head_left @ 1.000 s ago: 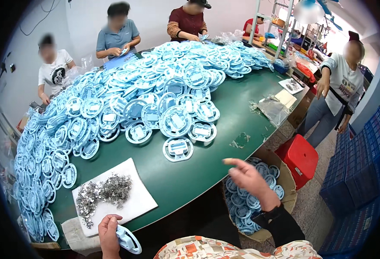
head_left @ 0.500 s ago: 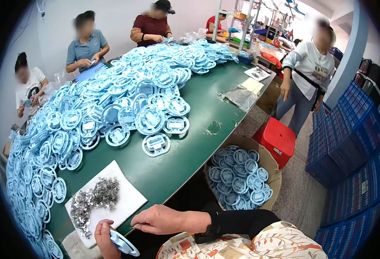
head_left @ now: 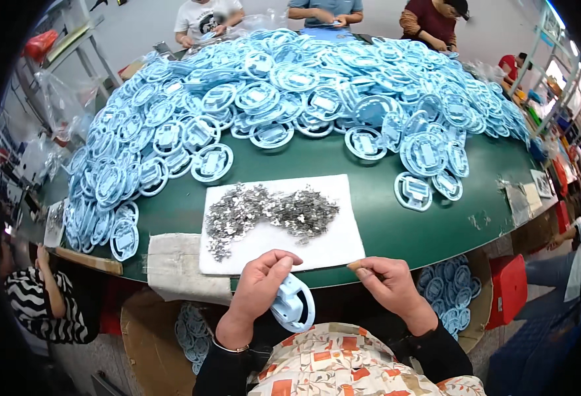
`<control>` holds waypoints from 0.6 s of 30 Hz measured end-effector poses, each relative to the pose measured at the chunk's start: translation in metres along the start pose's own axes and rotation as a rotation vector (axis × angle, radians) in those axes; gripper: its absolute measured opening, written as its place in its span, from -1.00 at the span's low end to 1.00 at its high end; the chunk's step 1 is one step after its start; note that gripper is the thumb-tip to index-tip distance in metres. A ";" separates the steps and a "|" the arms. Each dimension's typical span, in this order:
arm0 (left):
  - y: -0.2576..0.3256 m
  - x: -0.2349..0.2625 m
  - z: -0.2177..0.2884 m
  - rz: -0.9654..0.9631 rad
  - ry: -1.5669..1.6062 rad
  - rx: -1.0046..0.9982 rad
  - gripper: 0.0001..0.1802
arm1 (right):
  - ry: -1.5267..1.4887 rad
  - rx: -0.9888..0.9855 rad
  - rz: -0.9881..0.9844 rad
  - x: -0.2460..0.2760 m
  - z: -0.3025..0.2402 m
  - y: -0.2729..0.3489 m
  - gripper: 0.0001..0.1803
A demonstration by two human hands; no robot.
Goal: The person repeatedly picks up light blue plastic rings and uses a small wooden stick to press or adjust a central component inside each ring. The person handles the items one at a time, placing the finished pieces into a pile on the table.
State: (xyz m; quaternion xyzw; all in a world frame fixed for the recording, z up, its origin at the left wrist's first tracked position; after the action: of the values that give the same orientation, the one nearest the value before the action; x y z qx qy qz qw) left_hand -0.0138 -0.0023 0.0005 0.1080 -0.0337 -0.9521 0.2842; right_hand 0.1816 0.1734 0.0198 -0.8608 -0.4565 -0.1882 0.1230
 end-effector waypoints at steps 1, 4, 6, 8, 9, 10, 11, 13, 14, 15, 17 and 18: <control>-0.001 -0.001 0.000 -0.013 0.008 -0.005 -0.72 | 0.001 0.051 0.018 -0.002 0.007 -0.001 -0.84; -0.001 0.001 0.001 -0.014 -0.019 0.010 -0.72 | -0.016 0.030 -0.009 0.000 0.012 -0.007 -0.83; -0.001 0.000 -0.001 -0.021 -0.014 0.017 -0.72 | -0.032 -0.002 0.038 0.010 0.017 -0.010 -0.83; 0.000 0.002 0.001 -0.025 -0.022 0.028 -0.71 | -0.042 0.019 0.164 0.032 0.030 -0.018 -0.82; 0.000 0.003 0.002 -0.035 0.000 0.054 -0.71 | -0.191 -0.078 0.270 0.049 0.031 -0.022 -0.81; 0.001 0.004 0.001 -0.044 0.006 0.061 -0.71 | -0.336 -0.180 0.368 0.065 0.028 -0.024 -0.80; -0.001 0.004 0.001 -0.061 0.005 0.064 -0.71 | -0.345 -0.126 0.405 0.075 0.029 -0.024 -0.80; 0.000 0.003 0.002 -0.063 0.017 0.071 -0.70 | -0.343 -0.087 0.389 0.080 0.027 -0.020 -0.79; 0.000 0.005 0.004 -0.051 0.009 0.069 -0.69 | -0.293 -0.089 0.341 0.074 0.024 -0.021 -0.79; -0.001 0.006 0.003 -0.048 0.012 0.074 -0.68 | -0.232 -0.102 0.299 0.066 0.021 -0.018 -0.79; -0.002 0.002 0.006 0.017 0.051 0.115 -0.65 | -0.187 -0.112 0.220 0.048 0.013 -0.014 -0.80; -0.004 0.003 0.004 0.049 0.099 0.068 -0.66 | -0.194 -0.116 0.195 0.039 0.010 -0.014 -0.81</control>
State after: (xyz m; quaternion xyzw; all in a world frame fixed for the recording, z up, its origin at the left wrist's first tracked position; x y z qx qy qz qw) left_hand -0.0191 -0.0001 0.0029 0.1636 -0.0547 -0.9367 0.3047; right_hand 0.1918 0.2136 0.0288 -0.9208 -0.3691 -0.1173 0.0462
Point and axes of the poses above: each hand's wrist, its own y-axis away from the middle knuckle, its own x-axis out of the back of the hand, z = x × y, the point moved 1 cm from there along -y, towards the middle knuckle, and after that the axes turned 4 degrees about -x, right-handed, at the moved point
